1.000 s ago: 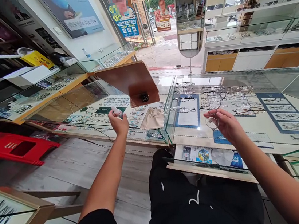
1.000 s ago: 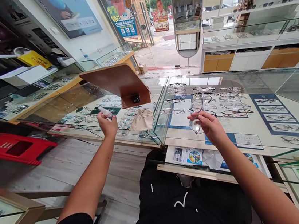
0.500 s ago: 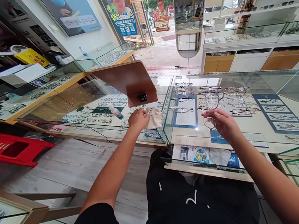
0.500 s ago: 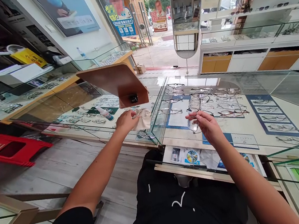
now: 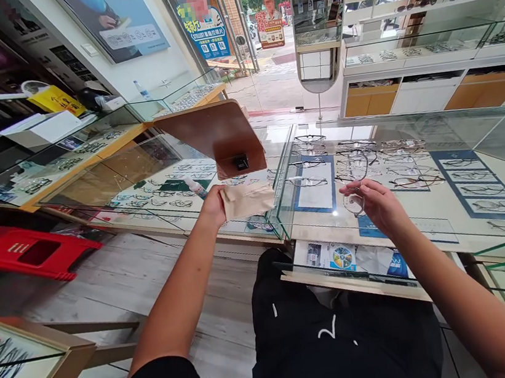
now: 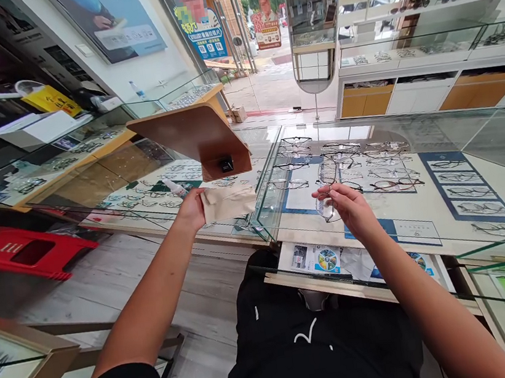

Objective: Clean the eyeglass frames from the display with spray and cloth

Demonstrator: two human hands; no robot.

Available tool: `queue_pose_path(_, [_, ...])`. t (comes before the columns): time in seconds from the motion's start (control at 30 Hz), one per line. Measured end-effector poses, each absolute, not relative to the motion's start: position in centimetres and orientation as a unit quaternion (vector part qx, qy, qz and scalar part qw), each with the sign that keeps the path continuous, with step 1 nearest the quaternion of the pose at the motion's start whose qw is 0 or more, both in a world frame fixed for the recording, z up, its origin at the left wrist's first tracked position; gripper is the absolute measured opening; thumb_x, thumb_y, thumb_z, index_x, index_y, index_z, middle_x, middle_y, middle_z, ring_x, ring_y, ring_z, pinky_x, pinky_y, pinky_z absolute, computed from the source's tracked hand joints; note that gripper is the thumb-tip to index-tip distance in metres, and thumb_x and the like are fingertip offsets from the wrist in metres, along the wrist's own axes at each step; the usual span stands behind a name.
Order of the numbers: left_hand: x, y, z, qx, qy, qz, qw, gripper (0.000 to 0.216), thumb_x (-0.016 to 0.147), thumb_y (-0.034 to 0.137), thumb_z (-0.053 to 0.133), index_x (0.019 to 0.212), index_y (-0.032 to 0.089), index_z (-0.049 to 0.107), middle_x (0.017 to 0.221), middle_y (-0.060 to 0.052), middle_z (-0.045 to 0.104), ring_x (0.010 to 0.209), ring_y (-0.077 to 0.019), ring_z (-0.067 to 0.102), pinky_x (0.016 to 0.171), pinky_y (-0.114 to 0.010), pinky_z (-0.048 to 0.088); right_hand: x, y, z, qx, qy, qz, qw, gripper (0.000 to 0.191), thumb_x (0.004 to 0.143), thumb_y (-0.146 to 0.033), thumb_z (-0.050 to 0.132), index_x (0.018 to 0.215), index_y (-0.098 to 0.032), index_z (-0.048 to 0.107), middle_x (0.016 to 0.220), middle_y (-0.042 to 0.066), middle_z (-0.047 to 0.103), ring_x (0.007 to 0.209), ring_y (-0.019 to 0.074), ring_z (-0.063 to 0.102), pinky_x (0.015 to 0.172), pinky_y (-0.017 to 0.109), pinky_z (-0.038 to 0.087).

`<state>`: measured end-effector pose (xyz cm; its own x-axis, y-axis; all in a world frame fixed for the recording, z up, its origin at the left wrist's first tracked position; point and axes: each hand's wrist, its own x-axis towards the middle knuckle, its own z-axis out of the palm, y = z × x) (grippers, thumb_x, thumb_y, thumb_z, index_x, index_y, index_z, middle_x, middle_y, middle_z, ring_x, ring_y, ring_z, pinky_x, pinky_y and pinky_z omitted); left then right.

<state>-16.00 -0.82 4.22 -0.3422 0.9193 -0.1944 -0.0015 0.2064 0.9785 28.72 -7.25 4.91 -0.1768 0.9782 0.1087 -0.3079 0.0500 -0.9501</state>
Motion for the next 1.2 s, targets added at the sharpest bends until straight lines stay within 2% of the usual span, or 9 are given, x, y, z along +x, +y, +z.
queue_pose_path(0.2, [-14.4,-3.3,4.9,0.332,0.564,0.523,0.545,0.04,0.072,0.019,0.084,0.11,0.014,0.076,0.116,-0.017,0.083,0.115,-0.0357,0.08,0.094,-0.045,0.07,28.9,-7.1,4.5,-0.344,-0.491,0.596,0.534,0.029,0.092,-0.055,0.082,0.105,-0.03,0.084,0.115,0.008,0.086,0.115,0.0298,0.076,0.098,0.045,0.058])
queue_pose_path(0.37, [-12.4,-4.5,6.5,0.321,0.496,0.555,0.585,0.04,0.081,0.015,0.081,0.12,0.016,0.076,0.122,-0.014,0.083,0.122,-0.0335,0.078,0.101,-0.043,0.069,29.0,-7.1,4.6,-0.351,-0.488,0.592,0.537,0.028,0.09,-0.054,0.084,0.103,-0.029,0.084,0.113,0.009,0.086,0.115,0.0309,0.076,0.097,0.046,0.059])
queue_pose_path(0.6, [-7.7,-6.2,10.1,0.412,0.439,0.465,0.649,0.078,0.067,0.004,0.077,0.143,0.022,0.069,0.122,-0.009,0.082,0.11,-0.0321,0.082,0.074,-0.029,0.066,29.0,-7.1,4.9,-0.349,-0.493,0.583,0.544,0.028,0.091,-0.055,0.082,0.103,-0.03,0.084,0.113,0.008,0.086,0.116,0.0303,0.076,0.098,0.044,0.058])
queue_pose_path(0.67, [-6.4,-6.5,11.3,0.458,0.445,0.395,0.661,0.08,0.067,0.004,0.077,0.144,0.023,0.07,0.118,-0.009,0.083,0.107,-0.0318,0.082,0.073,-0.028,0.065,29.0,-7.1,5.0,-0.35,-0.493,0.58,0.546,0.028,0.09,-0.056,0.082,0.102,-0.03,0.083,0.113,0.008,0.086,0.115,0.0309,0.076,0.097,0.045,0.059])
queue_pose_path(0.77, [-5.0,-6.6,13.1,0.527,0.475,0.284,0.644,0.075,0.072,0.009,0.08,0.144,0.027,0.073,0.103,-0.008,0.084,0.087,-0.028,0.081,0.061,-0.026,0.058,28.9,-7.2,5.1,-0.351,-0.491,0.58,0.547,0.03,0.088,-0.057,0.083,0.101,-0.03,0.083,0.112,0.009,0.086,0.115,0.0311,0.076,0.097,0.045,0.059])
queue_pose_path(0.9, [-4.1,-6.3,15.0,0.588,0.513,0.232,0.58,0.052,0.078,0.021,0.085,0.129,0.028,0.081,0.079,-0.002,0.078,0.066,-0.0216,0.072,0.052,-0.024,0.047,28.8,-7.3,5.2,-0.349,-0.485,0.586,0.547,0.03,0.087,-0.058,0.085,0.1,-0.031,0.083,0.111,0.008,0.087,0.115,0.0304,0.076,0.097,0.044,0.059])
queue_pose_path(1.03, [-3.2,-5.7,16.1,0.643,0.552,0.205,0.49,0.034,0.075,0.033,0.092,0.108,0.027,0.085,0.077,-0.002,0.077,0.064,-0.0226,0.069,0.05,-0.026,0.042,28.8,-7.4,5.3,-0.341,-0.495,0.59,0.539,0.031,0.087,-0.059,0.085,0.099,-0.03,0.083,0.11,0.008,0.087,0.117,0.0308,0.076,0.099,0.044,0.058])
queue_pose_path(1.1, [-2.8,-5.2,16.4,0.661,0.58,0.199,0.434,0.027,0.07,0.039,0.097,0.09,0.026,0.084,0.075,-0.003,0.075,0.063,-0.0236,0.068,0.049,-0.028,0.039,28.8,-7.4,5.3,-0.339,-0.503,0.59,0.533,0.032,0.087,-0.06,0.084,0.099,-0.03,0.083,0.111,0.008,0.087,0.116,0.0313,0.077,0.099,0.045,0.058])
queue_pose_path(1.2, [-2.7,-4.3,16.4,0.664,0.604,0.227,0.377,0.032,0.062,0.041,0.101,0.07,0.025,0.075,0.067,-0.003,0.069,0.06,-0.0241,0.064,0.048,-0.03,0.033,28.8,-7.5,5.4,-0.335,-0.513,0.591,0.525,0.034,0.088,-0.062,0.083,0.099,-0.03,0.083,0.112,0.008,0.087,0.113,0.031,0.077,0.098,0.046,0.059])
